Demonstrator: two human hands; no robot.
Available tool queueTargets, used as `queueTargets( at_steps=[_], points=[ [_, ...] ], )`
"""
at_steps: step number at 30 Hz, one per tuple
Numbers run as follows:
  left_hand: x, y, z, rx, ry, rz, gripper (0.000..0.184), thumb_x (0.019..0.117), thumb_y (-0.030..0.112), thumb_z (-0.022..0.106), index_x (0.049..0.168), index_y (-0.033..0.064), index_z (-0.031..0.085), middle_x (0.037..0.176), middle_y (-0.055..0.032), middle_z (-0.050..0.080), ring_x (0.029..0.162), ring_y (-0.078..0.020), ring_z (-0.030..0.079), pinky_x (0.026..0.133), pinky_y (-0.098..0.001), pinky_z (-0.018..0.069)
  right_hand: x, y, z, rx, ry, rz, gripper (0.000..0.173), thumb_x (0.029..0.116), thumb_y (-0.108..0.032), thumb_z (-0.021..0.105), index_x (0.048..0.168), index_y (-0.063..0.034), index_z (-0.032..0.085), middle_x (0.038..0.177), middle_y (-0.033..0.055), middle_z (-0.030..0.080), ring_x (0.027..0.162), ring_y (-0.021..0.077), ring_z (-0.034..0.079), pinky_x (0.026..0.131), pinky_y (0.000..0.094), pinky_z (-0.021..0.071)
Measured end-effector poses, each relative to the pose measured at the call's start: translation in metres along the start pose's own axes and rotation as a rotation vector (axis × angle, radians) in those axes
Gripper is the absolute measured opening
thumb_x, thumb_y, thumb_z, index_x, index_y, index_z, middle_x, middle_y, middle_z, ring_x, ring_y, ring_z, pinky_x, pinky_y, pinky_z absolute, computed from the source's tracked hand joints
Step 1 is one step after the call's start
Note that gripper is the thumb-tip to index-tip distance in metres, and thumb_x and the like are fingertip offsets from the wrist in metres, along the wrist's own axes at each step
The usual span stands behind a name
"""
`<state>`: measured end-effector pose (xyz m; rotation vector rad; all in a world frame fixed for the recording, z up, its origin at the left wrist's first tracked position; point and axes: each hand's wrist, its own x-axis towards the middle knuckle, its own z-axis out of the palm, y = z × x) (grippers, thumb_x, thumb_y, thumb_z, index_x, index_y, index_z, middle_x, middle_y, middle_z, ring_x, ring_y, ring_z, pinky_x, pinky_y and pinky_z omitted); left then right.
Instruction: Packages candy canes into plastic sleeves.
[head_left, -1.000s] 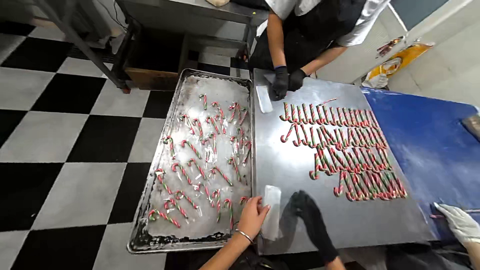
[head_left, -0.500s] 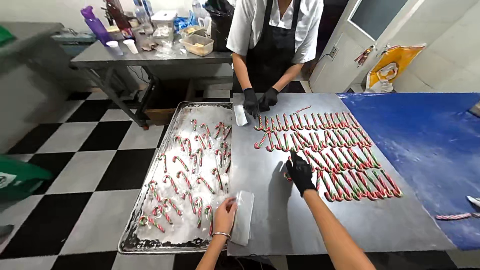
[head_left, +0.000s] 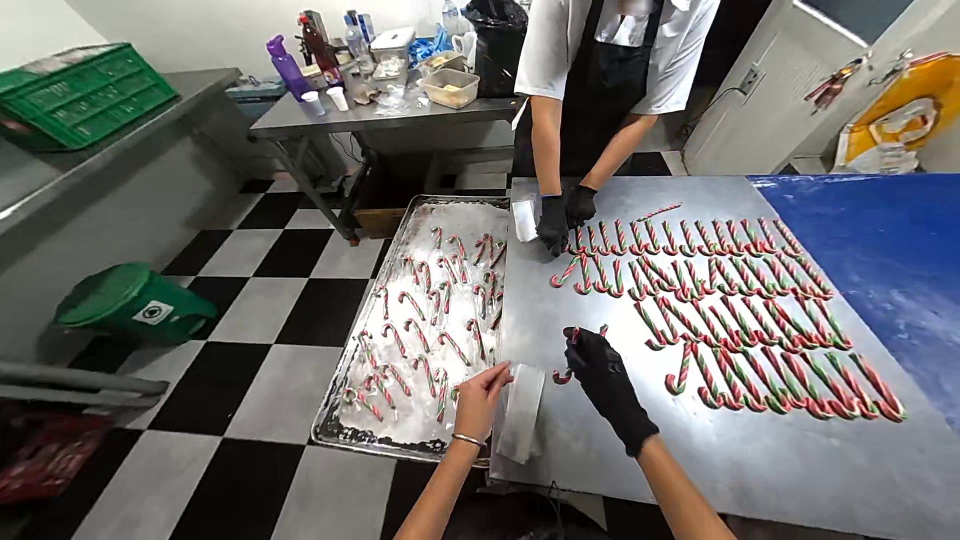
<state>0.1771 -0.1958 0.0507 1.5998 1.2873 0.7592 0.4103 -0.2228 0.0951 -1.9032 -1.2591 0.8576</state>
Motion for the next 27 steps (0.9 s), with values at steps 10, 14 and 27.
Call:
queueTargets(
  at_steps=[10,14,27],
  points=[
    [0.004,0.027,-0.013,-0.171,-0.066,0.018,0.029,0.1058,0.02,0.056,0.122,0.004,0.073,0.111,-0.0052,0.078,0.101,-0.0105,0.074,0.096,-0.0304,0.0577,-0.052,-0.022,-0.004,0.194,0.185,-0.146,0.063,0.0997,-0.02,0.061,0.158,-0.0165,0.037,0.111,-0.0007,0.074,0.084,0.009,0.071,0.071,0.0279,0.0608],
    [0.004,0.034,-0.013,-0.235,-0.016,0.189,0.022,0.0998,0.017,0.067,0.112,0.0021,0.077,0.099,-0.0042,0.079,0.089,-0.0086,0.076,0.088,-0.026,0.0618,-0.057,-0.035,0.0,0.255,0.272,-0.206,0.057,0.099,-0.017,0.062,0.153,-0.0115,0.044,0.107,0.0004,0.076,0.084,0.0091,0.073,0.07,0.026,0.0615],
    [0.011,0.05,-0.015,-0.311,-0.159,-0.001,0.023,0.104,0.014,0.059,0.119,0.0012,0.071,0.109,-0.0063,0.077,0.092,-0.0127,0.075,0.086,-0.0286,0.062,-0.08,-0.033,0.0,0.332,0.003,-0.086,0.057,0.0993,-0.019,0.062,0.153,-0.0143,0.045,0.106,0.0015,0.075,0.082,0.0131,0.072,0.066,0.0297,0.0602]
  ],
)
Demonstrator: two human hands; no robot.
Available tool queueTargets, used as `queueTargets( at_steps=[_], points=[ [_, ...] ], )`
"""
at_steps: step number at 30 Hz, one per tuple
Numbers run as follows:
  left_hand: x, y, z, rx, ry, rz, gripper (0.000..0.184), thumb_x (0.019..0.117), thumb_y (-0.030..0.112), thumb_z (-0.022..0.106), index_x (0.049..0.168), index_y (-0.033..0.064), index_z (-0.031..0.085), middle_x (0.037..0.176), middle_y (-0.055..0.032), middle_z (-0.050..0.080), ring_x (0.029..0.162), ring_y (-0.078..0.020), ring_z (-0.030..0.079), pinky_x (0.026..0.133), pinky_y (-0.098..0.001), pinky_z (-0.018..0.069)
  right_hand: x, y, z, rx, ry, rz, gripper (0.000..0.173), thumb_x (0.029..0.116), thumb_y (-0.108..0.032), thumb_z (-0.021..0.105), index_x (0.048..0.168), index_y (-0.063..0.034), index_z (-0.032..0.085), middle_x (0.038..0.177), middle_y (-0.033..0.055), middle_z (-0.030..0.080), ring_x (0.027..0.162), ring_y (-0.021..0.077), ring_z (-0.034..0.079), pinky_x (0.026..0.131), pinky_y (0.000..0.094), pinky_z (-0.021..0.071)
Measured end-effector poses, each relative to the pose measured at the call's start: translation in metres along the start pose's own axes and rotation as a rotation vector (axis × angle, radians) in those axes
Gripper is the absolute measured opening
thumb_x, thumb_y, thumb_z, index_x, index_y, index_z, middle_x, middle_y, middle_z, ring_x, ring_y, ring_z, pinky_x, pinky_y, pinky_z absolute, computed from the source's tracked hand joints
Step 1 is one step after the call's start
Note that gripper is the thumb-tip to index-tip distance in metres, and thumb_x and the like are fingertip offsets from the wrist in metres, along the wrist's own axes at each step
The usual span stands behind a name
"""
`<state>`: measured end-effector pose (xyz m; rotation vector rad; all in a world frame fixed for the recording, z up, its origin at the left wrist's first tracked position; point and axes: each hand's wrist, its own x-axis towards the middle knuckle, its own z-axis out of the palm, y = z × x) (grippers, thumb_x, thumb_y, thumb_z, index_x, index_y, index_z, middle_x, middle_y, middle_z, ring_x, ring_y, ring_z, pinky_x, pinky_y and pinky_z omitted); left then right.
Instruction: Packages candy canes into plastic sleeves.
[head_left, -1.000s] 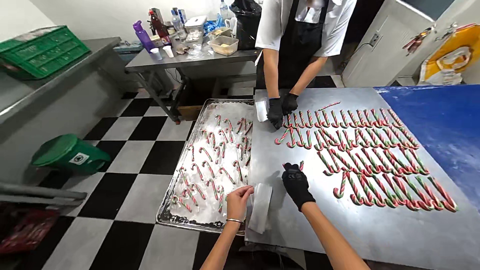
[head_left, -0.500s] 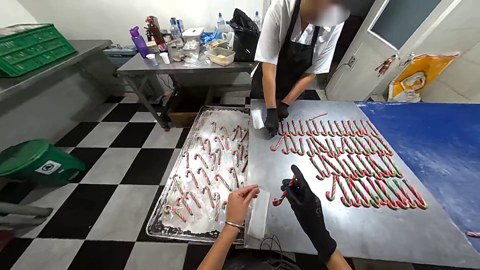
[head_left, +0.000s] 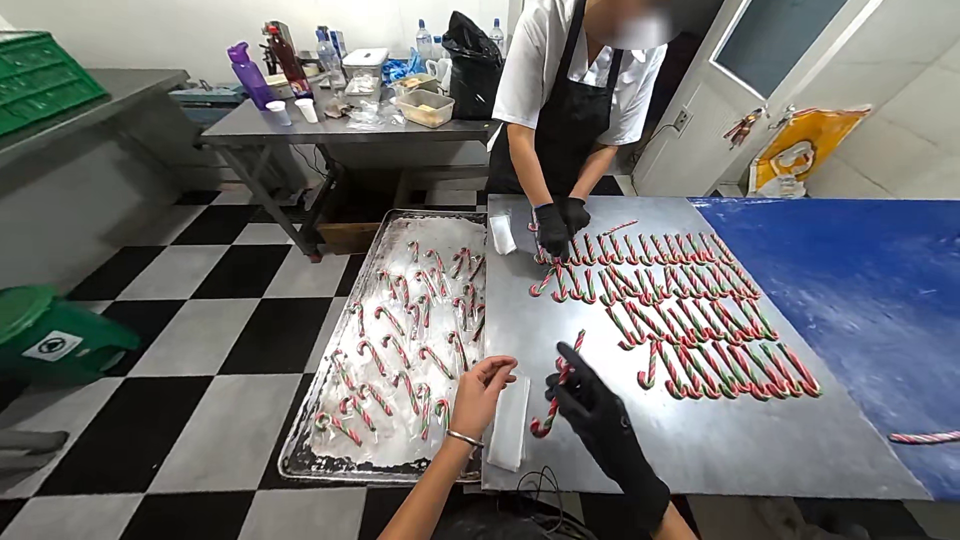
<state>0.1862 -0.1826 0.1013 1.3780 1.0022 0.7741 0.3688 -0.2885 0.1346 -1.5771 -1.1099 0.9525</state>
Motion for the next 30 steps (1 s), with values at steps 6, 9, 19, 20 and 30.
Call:
queueTargets(
  at_steps=[6,9,19,20,30],
  points=[
    [-0.007,-0.002,-0.003,-0.088,-0.036,-0.239,0.031,0.1075,0.014,0.052,0.131,-0.0015,0.065,0.126,-0.0133,0.071,0.109,-0.0169,0.072,0.096,-0.0322,0.059,-0.063,0.067,0.028,0.215,-0.243,0.408,0.062,0.095,-0.023,0.07,0.152,-0.018,0.046,0.102,0.0099,0.073,0.081,0.0217,0.073,0.069,0.0392,0.063],
    [-0.016,-0.003,-0.001,-0.072,-0.02,-0.188,0.027,0.1034,0.012,0.061,0.125,-0.002,0.07,0.108,-0.0094,0.078,0.099,-0.013,0.075,0.096,-0.0289,0.0592,-0.082,0.071,0.022,0.205,-0.112,0.375,0.063,0.0958,-0.02,0.068,0.154,-0.0141,0.043,0.103,0.0105,0.073,0.08,0.0206,0.072,0.067,0.038,0.0621],
    [-0.023,0.025,0.026,-0.186,-0.051,-0.091,0.024,0.1015,0.008,0.062,0.12,-0.0041,0.072,0.107,-0.0098,0.077,0.101,-0.0131,0.073,0.097,-0.0286,0.057,-0.025,-0.01,-0.034,0.257,-0.303,0.206,0.047,0.0944,-0.008,0.063,0.141,-0.0089,0.058,0.133,0.0067,0.066,0.088,0.0209,0.074,0.075,0.0369,0.0637],
    [-0.023,0.029,0.03,-0.205,-0.054,-0.105,0.024,0.101,0.008,0.063,0.119,-0.004,0.072,0.107,-0.0096,0.078,0.101,-0.0129,0.073,0.098,-0.0285,0.0568,-0.022,-0.01,-0.032,0.238,-0.396,0.203,0.051,0.0944,-0.009,0.063,0.145,-0.0101,0.054,0.133,0.0048,0.066,0.088,0.0193,0.074,0.076,0.0363,0.0635],
    [-0.026,0.039,0.024,-0.119,-0.174,-0.117,0.027,0.1029,0.017,0.062,0.121,-0.0004,0.073,0.111,-0.0067,0.078,0.106,-0.0104,0.072,0.1,-0.0289,0.0548,-0.023,-0.001,-0.033,0.143,-0.455,0.107,0.036,0.0963,-0.01,0.063,0.132,-0.0118,0.065,0.126,0.001,0.069,0.086,0.0109,0.071,0.074,0.0282,0.0604]
  ],
)
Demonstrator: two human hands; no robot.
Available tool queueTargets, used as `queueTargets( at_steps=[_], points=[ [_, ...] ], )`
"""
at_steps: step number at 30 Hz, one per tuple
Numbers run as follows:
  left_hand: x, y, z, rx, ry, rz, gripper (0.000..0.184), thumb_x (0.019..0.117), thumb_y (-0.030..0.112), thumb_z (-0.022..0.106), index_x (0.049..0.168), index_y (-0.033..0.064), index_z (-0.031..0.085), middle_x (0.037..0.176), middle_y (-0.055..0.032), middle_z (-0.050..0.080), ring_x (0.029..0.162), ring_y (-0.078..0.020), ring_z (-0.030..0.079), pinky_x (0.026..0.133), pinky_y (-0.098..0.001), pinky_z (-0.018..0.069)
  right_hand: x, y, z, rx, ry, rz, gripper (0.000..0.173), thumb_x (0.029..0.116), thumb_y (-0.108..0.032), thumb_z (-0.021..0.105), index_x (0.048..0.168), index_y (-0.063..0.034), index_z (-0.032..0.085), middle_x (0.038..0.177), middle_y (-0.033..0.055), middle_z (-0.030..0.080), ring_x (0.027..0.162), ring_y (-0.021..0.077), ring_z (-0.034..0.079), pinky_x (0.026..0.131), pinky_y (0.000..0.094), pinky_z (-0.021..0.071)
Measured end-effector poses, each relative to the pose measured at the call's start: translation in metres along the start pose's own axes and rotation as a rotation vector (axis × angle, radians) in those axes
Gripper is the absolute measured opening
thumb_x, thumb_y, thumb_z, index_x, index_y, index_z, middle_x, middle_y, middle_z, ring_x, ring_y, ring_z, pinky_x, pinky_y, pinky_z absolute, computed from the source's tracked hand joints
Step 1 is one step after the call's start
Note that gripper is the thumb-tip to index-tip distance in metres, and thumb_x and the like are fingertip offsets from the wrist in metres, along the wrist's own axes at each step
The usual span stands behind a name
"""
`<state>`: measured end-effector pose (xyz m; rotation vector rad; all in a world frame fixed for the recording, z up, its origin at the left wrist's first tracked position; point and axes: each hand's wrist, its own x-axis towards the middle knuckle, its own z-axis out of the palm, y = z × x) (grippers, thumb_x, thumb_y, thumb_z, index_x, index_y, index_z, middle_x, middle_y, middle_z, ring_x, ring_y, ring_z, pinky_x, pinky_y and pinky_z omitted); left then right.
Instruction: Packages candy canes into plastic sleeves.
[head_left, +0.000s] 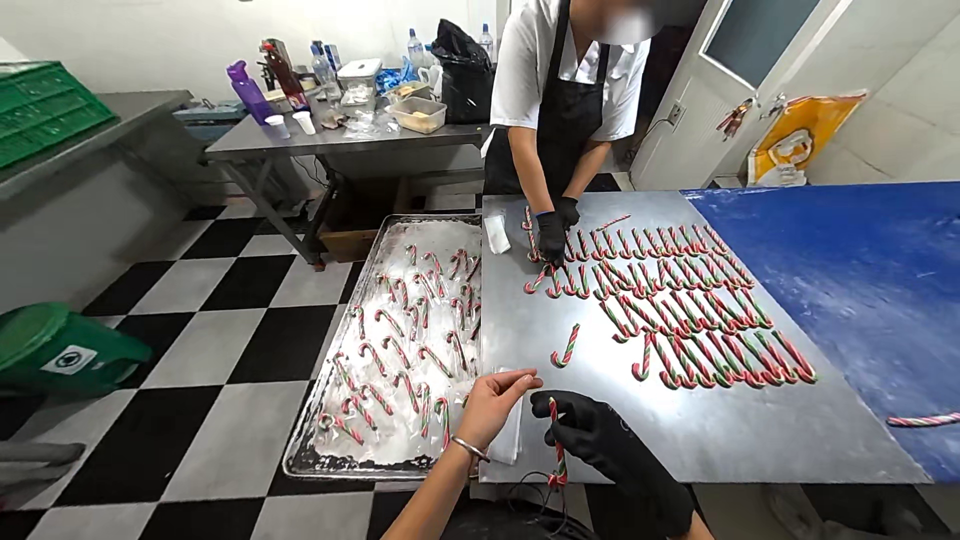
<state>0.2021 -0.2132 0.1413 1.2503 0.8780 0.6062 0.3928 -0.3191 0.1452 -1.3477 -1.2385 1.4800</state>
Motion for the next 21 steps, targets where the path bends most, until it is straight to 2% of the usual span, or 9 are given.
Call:
queueTargets(
  at_steps=[1,3,4,6,9,11,13,17,21],
  points=[
    [0.0,0.001,0.002,0.008,0.042,0.02,0.023,0.1009,0.015,0.065,0.116,0.0001,0.075,0.104,-0.0053,0.079,0.099,-0.0091,0.073,0.095,-0.0275,0.0567,-0.002,0.001,-0.001,-0.025,-0.002,0.0,0.037,0.0964,-0.011,0.063,0.133,-0.0127,0.065,0.122,0.0008,0.071,0.081,0.009,0.07,0.07,0.0261,0.0589],
    [0.001,0.0,0.005,0.024,0.12,0.105,0.016,0.0946,0.012,0.073,0.104,0.0005,0.079,0.092,-0.0041,0.079,0.087,-0.0078,0.075,0.087,-0.0255,0.0606,-0.007,0.0,0.0,-0.121,0.07,0.019,0.038,0.0954,-0.016,0.065,0.134,-0.0163,0.065,0.101,-0.0003,0.074,0.067,0.0057,0.064,0.059,0.0235,0.0526],
    [0.003,-0.002,0.005,0.037,0.137,0.15,0.014,0.0928,0.011,0.075,0.1,0.0008,0.079,0.089,-0.0041,0.079,0.084,-0.0082,0.076,0.085,-0.0255,0.0616,-0.01,-0.002,-0.001,-0.169,0.116,0.006,0.041,0.0953,-0.016,0.064,0.136,-0.0163,0.063,0.102,-0.0002,0.073,0.066,0.0058,0.063,0.058,0.024,0.0525],
    [0.008,-0.006,0.0,0.098,0.116,0.208,0.015,0.0967,0.015,0.071,0.101,0.0025,0.078,0.089,-0.0024,0.079,0.084,-0.0072,0.075,0.084,-0.0248,0.0606,-0.014,-0.005,-0.007,-0.262,0.205,-0.018,0.05,0.0964,-0.013,0.061,0.146,-0.017,0.055,0.117,-0.0009,0.072,0.077,0.0081,0.069,0.066,0.027,0.0584],
    [0.011,-0.012,-0.009,0.223,0.044,0.215,0.027,0.106,0.019,0.056,0.119,0.0033,0.073,0.101,-0.0022,0.079,0.093,-0.007,0.074,0.091,-0.0256,0.0582,-0.008,0.011,-0.022,-0.485,0.326,0.074,0.059,0.0982,-0.019,0.055,0.156,-0.023,0.042,0.115,0.0003,0.071,0.078,0.0128,0.068,0.069,0.0354,0.0578],
    [0.011,-0.019,-0.015,0.234,0.031,0.182,0.03,0.107,0.018,0.054,0.125,0.0028,0.071,0.108,-0.0046,0.078,0.1,-0.009,0.074,0.094,-0.0273,0.0577,0.005,0.039,-0.027,-0.638,0.329,0.204,0.054,0.1003,-0.022,0.054,0.153,-0.0233,0.046,0.124,0.0084,0.068,0.096,0.0244,0.07,0.084,0.0477,0.057],
    [0.013,-0.024,-0.018,0.187,0.076,0.157,0.026,0.1041,0.016,0.059,0.12,0.0011,0.073,0.105,-0.0056,0.078,0.097,-0.0091,0.074,0.093,-0.0269,0.0585,0.023,0.066,-0.029,-0.746,0.341,0.31,0.047,0.0989,-0.02,0.056,0.146,-0.0211,0.057,0.135,0.0159,0.063,0.112,0.0362,0.066,0.095,0.0588,0.0515],
    [0.011,-0.023,-0.015,0.078,0.22,0.139,0.015,0.0962,0.01,0.07,0.105,-0.0003,0.077,0.09,-0.0047,0.079,0.081,-0.0091,0.075,0.082,-0.0255,0.0622,0.047,0.091,-0.042,-0.838,0.324,0.353,0.049,0.101,-0.022,0.056,0.15,-0.0209,0.053,0.138,0.017,0.061,0.123,0.037,0.061,0.103,0.0582,0.0467],
    [0.014,-0.03,-0.02,0.186,0.164,0.209,0.026,0.1042,0.016,0.059,0.12,0.0012,0.073,0.108,-0.0059,0.078,0.1,-0.0109,0.074,0.095,-0.029,0.0586,0.046,0.089,-0.042,-1.026,0.389,0.292,0.052,0.1025,-0.026,0.053,0.152,-0.0127,0.049,0.136,0.0179,0.064,0.124,0.0384,0.061,0.106,0.0589,0.0425]
  ],
)
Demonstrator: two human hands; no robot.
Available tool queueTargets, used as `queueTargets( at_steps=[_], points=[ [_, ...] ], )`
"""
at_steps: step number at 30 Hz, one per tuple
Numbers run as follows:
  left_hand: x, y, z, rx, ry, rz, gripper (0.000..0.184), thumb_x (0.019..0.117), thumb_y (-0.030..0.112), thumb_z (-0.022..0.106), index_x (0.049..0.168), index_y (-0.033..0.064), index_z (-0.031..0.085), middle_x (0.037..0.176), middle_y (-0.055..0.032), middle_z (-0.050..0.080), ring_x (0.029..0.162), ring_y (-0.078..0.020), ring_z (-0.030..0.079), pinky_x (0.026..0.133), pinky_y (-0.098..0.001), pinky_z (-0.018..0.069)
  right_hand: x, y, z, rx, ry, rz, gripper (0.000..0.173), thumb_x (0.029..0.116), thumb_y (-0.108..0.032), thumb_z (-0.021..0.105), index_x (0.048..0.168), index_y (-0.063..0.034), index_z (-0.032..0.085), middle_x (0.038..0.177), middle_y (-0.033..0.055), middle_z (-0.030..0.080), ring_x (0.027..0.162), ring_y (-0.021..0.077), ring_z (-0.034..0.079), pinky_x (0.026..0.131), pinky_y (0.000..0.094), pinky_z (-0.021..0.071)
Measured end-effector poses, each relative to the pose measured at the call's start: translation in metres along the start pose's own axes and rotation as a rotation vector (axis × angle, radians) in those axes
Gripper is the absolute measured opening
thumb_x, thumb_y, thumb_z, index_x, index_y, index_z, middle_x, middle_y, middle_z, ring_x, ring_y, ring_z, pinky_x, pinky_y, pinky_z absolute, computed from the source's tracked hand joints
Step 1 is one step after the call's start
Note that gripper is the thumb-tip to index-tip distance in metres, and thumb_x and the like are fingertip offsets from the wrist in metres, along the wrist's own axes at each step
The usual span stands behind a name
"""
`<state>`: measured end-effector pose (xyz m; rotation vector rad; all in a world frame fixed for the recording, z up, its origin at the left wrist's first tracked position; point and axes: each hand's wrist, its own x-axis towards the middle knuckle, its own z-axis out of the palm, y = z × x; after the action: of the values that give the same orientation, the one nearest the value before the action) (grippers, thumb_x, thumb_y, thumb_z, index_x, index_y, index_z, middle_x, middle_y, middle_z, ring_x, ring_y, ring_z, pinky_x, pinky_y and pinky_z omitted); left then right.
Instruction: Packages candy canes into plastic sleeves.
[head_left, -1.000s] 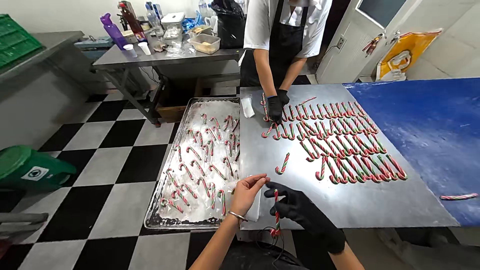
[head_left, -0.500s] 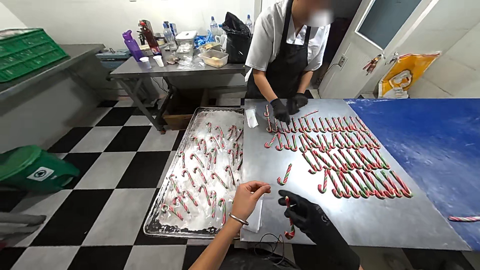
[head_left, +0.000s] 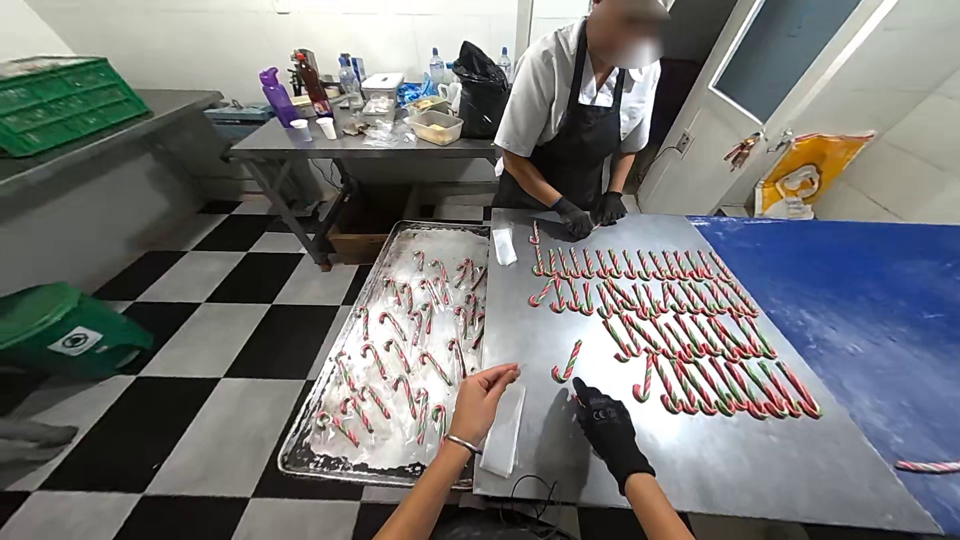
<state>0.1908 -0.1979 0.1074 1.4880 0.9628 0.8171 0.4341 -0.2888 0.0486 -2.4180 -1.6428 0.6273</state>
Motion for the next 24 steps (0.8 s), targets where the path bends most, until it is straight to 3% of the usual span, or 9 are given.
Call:
queueTargets(
  at_steps=[3,6,9,11,13,16,18,21,24],
  points=[
    [-0.004,0.013,0.006,-0.084,0.066,-0.04,0.016,0.0936,0.014,0.074,0.105,0.0024,0.079,0.091,-0.0035,0.079,0.083,-0.0088,0.076,0.085,-0.0263,0.0621,-0.02,-0.024,-0.026,0.399,0.151,-0.145,0.058,0.0992,-0.036,0.062,0.149,-0.0078,0.051,0.139,0.0113,0.063,0.127,0.025,0.062,0.106,0.0463,0.0497],
    [-0.009,0.026,0.019,-0.202,0.077,-0.052,0.012,0.0898,0.009,0.078,0.097,-0.0001,0.078,0.083,-0.0038,0.078,0.075,-0.0089,0.074,0.077,-0.0259,0.063,-0.039,-0.07,-0.059,0.865,-0.061,-0.314,0.075,0.0924,-0.024,0.072,0.155,-0.0019,0.037,0.137,0.0106,0.063,0.122,0.0165,0.064,0.1,0.0341,0.0561],
    [-0.011,0.031,0.028,-0.147,0.007,0.038,0.019,0.0989,0.017,0.068,0.106,0.0021,0.077,0.092,-0.0022,0.078,0.083,-0.0065,0.074,0.084,-0.0247,0.061,-0.045,-0.09,-0.063,0.876,-0.163,-0.29,0.072,0.0928,-0.021,0.072,0.153,-0.0032,0.038,0.105,0.0042,0.074,0.088,0.0097,0.071,0.08,0.0291,0.0592],
    [-0.015,0.033,0.027,-0.072,-0.019,0.12,0.025,0.1029,0.02,0.062,0.115,0.003,0.076,0.1,-0.0011,0.078,0.091,-0.0044,0.073,0.09,-0.0237,0.0587,-0.054,-0.096,-0.069,0.888,-0.142,-0.255,0.063,0.0936,-0.015,0.07,0.148,0.0025,0.043,0.092,0.0033,0.076,0.076,0.0106,0.072,0.072,0.029,0.06],
    [-0.022,0.032,0.027,-0.085,0.008,0.135,0.024,0.1022,0.019,0.063,0.114,0.0028,0.076,0.099,-0.0009,0.078,0.09,-0.0045,0.073,0.088,-0.0236,0.0589,-0.06,-0.093,-0.069,0.894,-0.133,-0.283,0.062,0.0933,-0.015,0.07,0.146,0.0064,0.044,0.093,0.0043,0.077,0.078,0.0136,0.075,0.074,0.0322,0.0627],
    [-0.033,0.028,0.035,-0.232,0.142,0.115,0.013,0.0913,0.009,0.076,0.099,-0.0007,0.079,0.086,-0.0036,0.078,0.077,-0.0077,0.075,0.078,-0.0244,0.063,-0.065,-0.089,-0.058,0.885,-0.125,-0.295,0.064,0.0931,-0.017,0.072,0.147,0.004,0.045,0.092,0.0026,0.077,0.076,0.0126,0.074,0.072,0.0314,0.0628],
    [-0.036,0.027,0.036,-0.275,0.152,0.11,0.01,0.091,0.007,0.076,0.096,-0.0014,0.078,0.084,-0.0042,0.078,0.075,-0.009,0.075,0.076,-0.0251,0.0635,-0.07,-0.09,-0.056,0.933,-0.102,-0.287,0.065,0.0927,-0.015,0.072,0.148,0.0043,0.044,0.091,0.0043,0.077,0.076,0.0147,0.075,0.072,0.0327,0.0637],
    [-0.036,0.032,0.025,-0.203,-0.005,0.046,0.02,0.101,0.014,0.064,0.109,0.0002,0.076,0.096,-0.0028,0.079,0.088,-0.0072,0.075,0.086,-0.0254,0.0611,-0.084,-0.102,-0.07,0.959,-0.06,-0.227,0.066,0.0915,-0.011,0.072,0.147,0.0085,0.042,0.092,0.0047,0.077,0.073,0.0102,0.072,0.067,0.0269,0.0601],
    [-0.04,0.037,0.02,-0.095,-0.029,0.056,0.023,0.1006,0.018,0.065,0.114,0.0034,0.077,0.104,-0.0024,0.078,0.094,-0.0042,0.073,0.091,-0.0235,0.0581,-0.103,-0.12,-0.1,0.939,-0.056,-0.155,0.061,0.0922,-0.008,0.069,0.144,0.0119,0.043,0.091,0.0033,0.076,0.074,0.0058,0.071,0.071,0.0229,0.0583]
  ],
)
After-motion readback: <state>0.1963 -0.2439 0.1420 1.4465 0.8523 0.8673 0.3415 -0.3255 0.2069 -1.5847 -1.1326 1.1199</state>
